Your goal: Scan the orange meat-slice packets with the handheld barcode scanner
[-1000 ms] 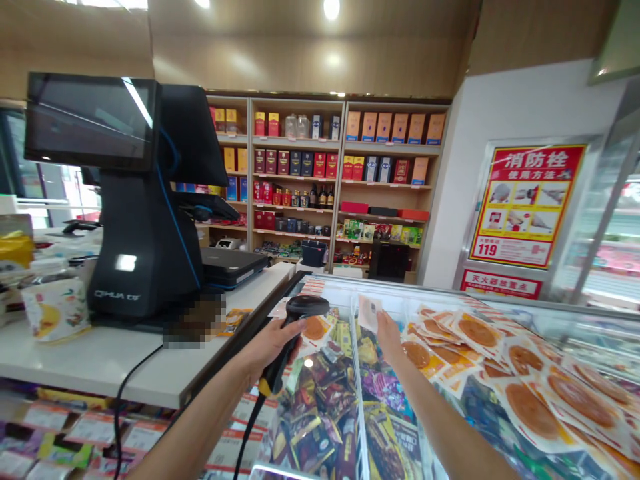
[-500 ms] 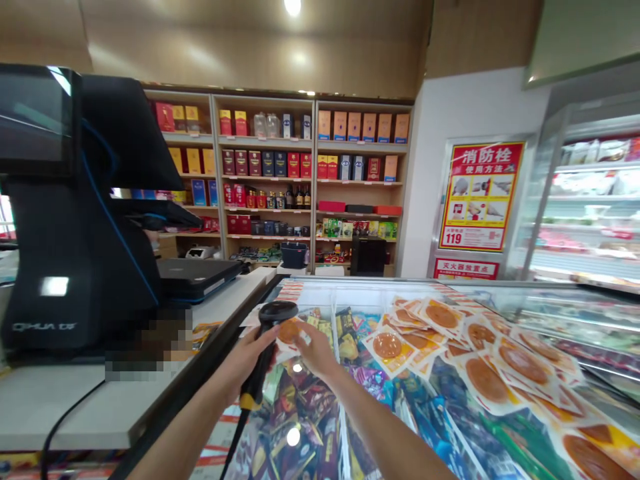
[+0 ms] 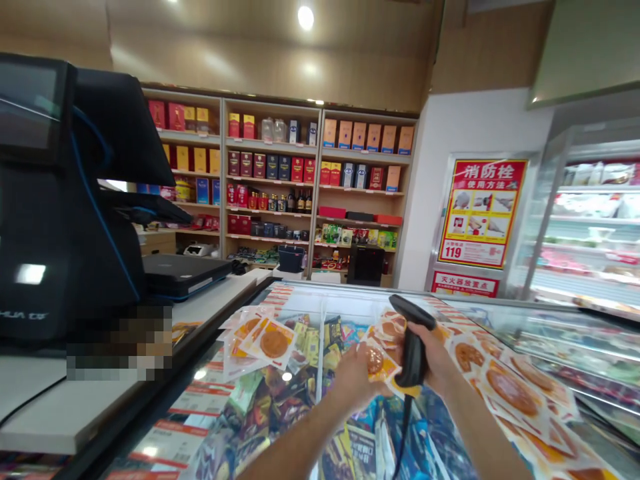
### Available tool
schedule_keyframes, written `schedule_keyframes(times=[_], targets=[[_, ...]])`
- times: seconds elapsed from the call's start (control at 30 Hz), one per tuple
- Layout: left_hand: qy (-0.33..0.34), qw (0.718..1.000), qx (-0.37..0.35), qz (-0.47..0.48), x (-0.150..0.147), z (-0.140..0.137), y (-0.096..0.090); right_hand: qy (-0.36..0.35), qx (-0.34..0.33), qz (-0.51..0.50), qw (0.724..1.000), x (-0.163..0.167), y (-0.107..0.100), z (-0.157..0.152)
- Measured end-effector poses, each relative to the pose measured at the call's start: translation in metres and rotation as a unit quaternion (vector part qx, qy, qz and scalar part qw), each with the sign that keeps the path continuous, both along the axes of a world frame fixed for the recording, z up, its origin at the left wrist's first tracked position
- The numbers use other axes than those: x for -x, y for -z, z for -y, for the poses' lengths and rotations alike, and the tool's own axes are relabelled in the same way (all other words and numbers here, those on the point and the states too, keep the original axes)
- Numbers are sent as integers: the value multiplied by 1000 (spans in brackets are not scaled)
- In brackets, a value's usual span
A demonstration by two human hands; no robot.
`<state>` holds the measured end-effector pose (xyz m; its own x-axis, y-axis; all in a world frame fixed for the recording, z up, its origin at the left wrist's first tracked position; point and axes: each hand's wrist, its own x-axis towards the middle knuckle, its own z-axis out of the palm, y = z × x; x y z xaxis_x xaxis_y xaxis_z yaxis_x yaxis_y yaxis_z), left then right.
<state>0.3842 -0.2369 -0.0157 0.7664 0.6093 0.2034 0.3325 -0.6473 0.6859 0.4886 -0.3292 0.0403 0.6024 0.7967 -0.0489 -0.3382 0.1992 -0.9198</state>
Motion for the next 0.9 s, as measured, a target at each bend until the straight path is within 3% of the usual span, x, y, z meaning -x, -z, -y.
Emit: schedule_keyframes(times=[0.1, 0.2, 0.4, 0.57, 0.73, 0.9], targets=[[-45, 997, 29, 56, -14, -7, 17, -10, 47, -7, 999, -15, 8, 11], [-68, 990, 80, 93, -12, -35, 18, -31, 64, 0, 997, -12, 13, 12], [-137, 939, 227, 218, 28, -102, 4, -93, 81, 4, 992, 15, 19, 4], [-148, 900, 291, 288, 54, -114, 5, -122, 135, 19, 983, 32, 27, -3], [-163, 901, 281, 289, 64, -115, 9, -118, 145, 23, 982, 41, 21, -4], [-230, 934, 178, 206, 81, -124, 8, -94, 113, 24, 989, 43, 21, -5]])
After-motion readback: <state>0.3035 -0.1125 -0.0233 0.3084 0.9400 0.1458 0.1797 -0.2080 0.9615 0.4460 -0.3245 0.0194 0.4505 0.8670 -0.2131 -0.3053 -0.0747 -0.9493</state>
